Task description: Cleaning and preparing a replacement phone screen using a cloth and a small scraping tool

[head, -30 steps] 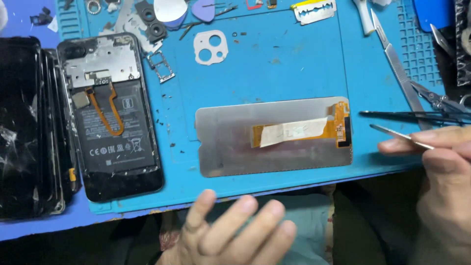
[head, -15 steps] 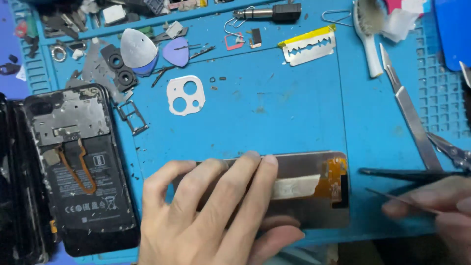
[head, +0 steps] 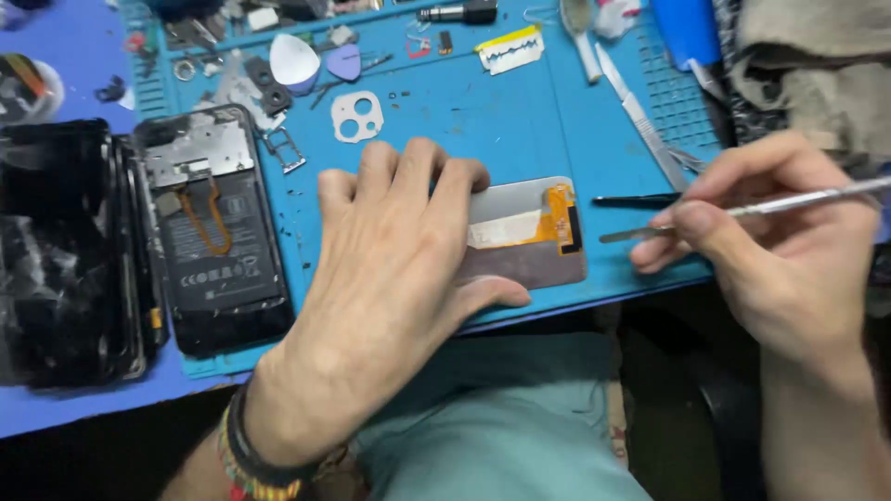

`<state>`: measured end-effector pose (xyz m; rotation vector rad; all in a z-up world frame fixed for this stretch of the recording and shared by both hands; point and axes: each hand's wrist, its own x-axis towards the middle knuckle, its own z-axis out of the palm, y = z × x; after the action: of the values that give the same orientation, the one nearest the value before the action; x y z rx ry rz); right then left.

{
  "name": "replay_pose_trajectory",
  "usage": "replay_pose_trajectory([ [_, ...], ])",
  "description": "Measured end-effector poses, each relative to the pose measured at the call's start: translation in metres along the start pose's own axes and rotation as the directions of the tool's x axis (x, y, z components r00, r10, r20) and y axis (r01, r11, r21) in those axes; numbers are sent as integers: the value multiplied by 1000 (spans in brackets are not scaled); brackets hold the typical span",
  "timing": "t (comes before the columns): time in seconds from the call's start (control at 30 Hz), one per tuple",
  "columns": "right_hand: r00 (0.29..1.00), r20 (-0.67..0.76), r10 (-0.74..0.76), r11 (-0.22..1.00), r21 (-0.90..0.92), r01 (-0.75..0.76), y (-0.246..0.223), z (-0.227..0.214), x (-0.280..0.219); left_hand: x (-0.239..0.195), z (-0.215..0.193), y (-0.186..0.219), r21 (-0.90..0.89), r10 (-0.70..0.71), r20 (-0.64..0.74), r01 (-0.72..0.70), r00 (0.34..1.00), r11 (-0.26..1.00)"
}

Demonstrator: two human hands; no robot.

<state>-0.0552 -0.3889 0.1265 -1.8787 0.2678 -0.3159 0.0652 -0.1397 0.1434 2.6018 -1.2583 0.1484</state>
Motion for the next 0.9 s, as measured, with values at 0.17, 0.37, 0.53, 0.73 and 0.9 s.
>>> replay_pose_trajectory([
  [0.17, 1000, -3, -29, 991, 132, 30, -12, 6, -13, -9, -3, 1, -26, 30, -83, -32, 996, 999],
  [0.37, 990, -79, -113, 974, 189, 126, 12, 6, -1, -22, -15, 11, -98, 23, -178, -41, 984, 994],
  [0.53, 1000, -14, -26, 997, -77, 25, 58, -47, -1, -13, 6, -6, -44, 49, -177, -58, 983, 997],
  [0.73, 974, 157, -165, 822, -524, 223, 40, -12, 23, 4, 18, -18, -170, 61, -29, -65, 998, 983],
  [0.9, 915, 375, -145, 645, -665, 375, 38, -14, 45, 14, 27, -14, -236, 72, 152, -35, 986, 971],
])
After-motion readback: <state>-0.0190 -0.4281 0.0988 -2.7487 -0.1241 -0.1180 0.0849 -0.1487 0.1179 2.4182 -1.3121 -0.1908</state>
